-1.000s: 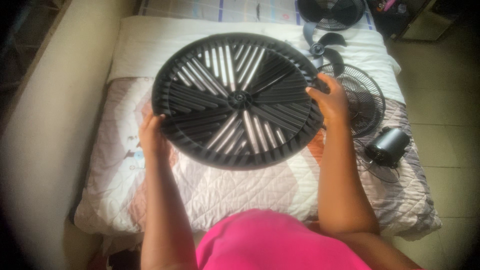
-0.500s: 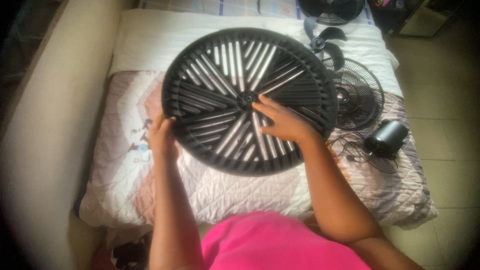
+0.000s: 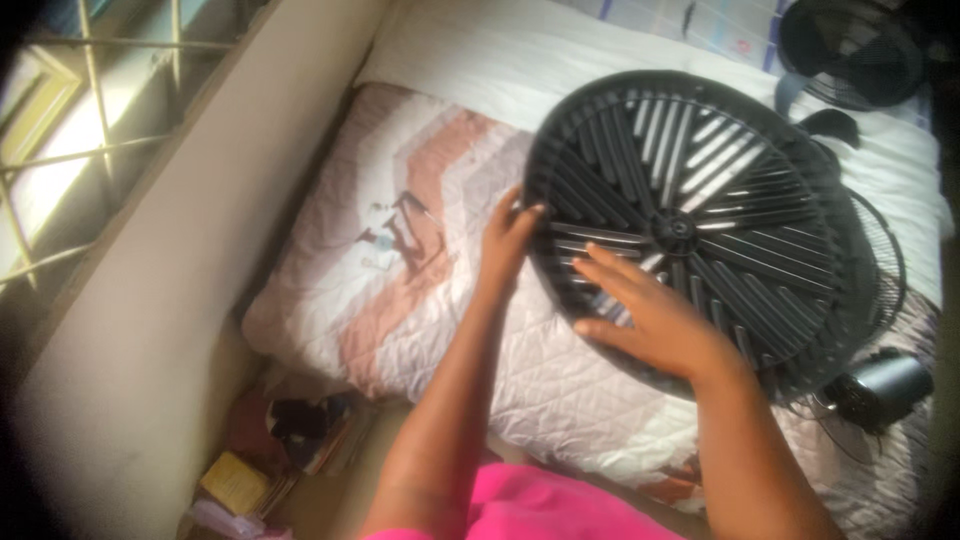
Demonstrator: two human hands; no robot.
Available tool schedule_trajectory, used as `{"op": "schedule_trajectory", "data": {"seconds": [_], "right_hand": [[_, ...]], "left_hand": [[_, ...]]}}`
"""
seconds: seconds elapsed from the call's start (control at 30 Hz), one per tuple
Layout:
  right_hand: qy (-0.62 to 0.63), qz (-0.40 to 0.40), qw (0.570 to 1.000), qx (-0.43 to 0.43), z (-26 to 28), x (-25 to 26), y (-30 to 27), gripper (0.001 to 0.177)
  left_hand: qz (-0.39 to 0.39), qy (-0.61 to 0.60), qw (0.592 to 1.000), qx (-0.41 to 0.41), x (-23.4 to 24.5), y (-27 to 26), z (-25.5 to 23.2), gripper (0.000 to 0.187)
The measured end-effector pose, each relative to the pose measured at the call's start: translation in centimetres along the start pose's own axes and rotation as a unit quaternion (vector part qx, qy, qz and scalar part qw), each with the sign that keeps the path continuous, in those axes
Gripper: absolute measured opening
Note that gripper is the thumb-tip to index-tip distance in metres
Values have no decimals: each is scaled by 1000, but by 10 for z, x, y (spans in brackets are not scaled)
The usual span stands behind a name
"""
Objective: The person assembles a standing fan by inserting a metal pole into the fan base and securing it. They then attach a circular fan guard to the pole and tighten a central nut to hold it in place.
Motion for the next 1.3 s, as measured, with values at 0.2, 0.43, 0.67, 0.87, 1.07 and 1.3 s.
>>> {"op": "schedule_trajectory", "data": {"seconds": [0.2, 0.43, 0.67, 0.87, 1.07, 1.3], "right_hand": [[-15, -8, 998, -57, 21, 6, 15, 93], [129, -85, 987, 50, 15, 30, -5, 65], [413, 91, 878, 227, -96, 10, -31, 38], [449, -55, 879, -150, -301, -111, 146, 70], [332, -188, 920, -84, -351, -162, 312, 77], [265, -165, 934, -172, -317, -141, 286, 40]], "left_hand": [[30, -52, 998, 27, -13, 18, 9, 49], [-6, -53, 997, 56, 12, 40, 15, 55], [-15, -88, 996, 16, 56, 66, 12, 29], [-112, -68, 991, 35, 85, 66, 2, 16], [-164, -65, 984, 25, 109, 58, -6, 22], [-250, -65, 964, 63, 128, 60, -23, 28]]}}
Point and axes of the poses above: each hand's wrist, its own y-axis towards the middle knuckle, its own x-axis out of the back of the hand, z = x × y, the point moved 8 cm from there along y, towards the middle knuckle, and after that the axes turned 10 degrees about z, right-handed, at the moved point
